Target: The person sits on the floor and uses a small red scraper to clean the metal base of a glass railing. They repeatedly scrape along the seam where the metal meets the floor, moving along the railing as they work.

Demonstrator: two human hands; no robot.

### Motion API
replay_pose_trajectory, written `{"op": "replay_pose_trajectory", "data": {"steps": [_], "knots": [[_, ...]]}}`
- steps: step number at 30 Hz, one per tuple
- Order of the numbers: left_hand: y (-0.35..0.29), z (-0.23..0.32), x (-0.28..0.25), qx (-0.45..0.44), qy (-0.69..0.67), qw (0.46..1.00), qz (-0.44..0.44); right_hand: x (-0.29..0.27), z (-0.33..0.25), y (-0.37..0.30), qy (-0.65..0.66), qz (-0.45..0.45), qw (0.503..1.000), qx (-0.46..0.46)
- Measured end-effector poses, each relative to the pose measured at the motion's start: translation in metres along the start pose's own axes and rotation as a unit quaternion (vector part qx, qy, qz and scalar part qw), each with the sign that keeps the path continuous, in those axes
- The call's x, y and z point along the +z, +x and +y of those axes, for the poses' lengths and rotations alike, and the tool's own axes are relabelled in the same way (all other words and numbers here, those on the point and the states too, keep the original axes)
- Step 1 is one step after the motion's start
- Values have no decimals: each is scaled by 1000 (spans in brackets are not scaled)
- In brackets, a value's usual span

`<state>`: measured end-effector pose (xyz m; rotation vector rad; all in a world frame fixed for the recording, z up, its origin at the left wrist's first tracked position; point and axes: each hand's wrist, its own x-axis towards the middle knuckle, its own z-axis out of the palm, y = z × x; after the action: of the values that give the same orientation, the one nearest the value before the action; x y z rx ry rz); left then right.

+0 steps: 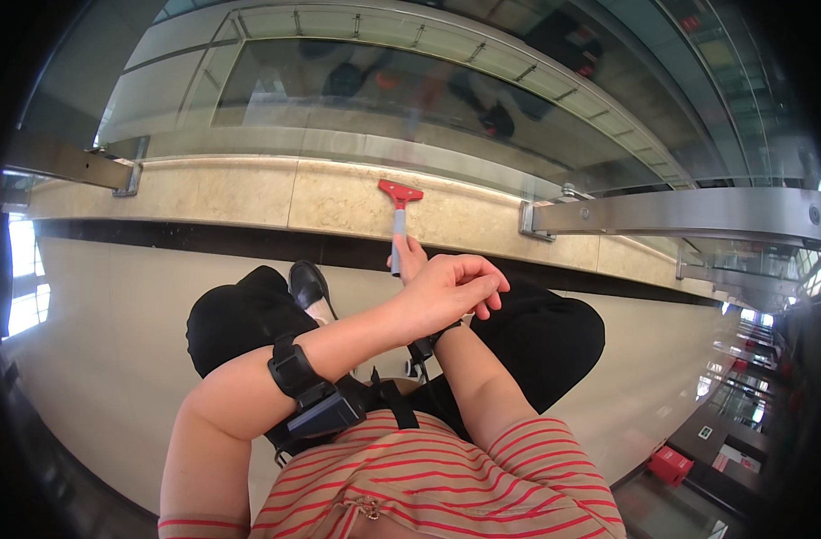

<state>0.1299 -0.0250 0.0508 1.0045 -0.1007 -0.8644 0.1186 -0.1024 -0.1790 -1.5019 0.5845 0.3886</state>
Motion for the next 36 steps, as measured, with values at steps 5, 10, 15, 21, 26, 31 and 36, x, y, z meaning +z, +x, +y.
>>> {"op": "replay_pose_trajectory", "data": {"steps": [5,10,15,21,26,31,36], "knots": [[1,1,-3,25,0,999,36,-37,20,26,-33,6,999,-15],[6,22,-26,46,-50,995,73,-58,37,36,-419,-27,905,-71],[1,49,-59,90,-108,980,142,-47,14,6,-396,137,900,-118],[-4,53,-91,147,-224,937,224,18,-70,-112,-62,-249,949,-182],[0,33,-107,156,-377,880,243,49,-101,-181,-32,-398,900,-176],[7,18,-107,164,-435,847,258,48,-110,-198,-96,-250,908,-322],[6,12,-100,157,-391,867,265,37,-130,-208,-158,-274,854,-412]]}}
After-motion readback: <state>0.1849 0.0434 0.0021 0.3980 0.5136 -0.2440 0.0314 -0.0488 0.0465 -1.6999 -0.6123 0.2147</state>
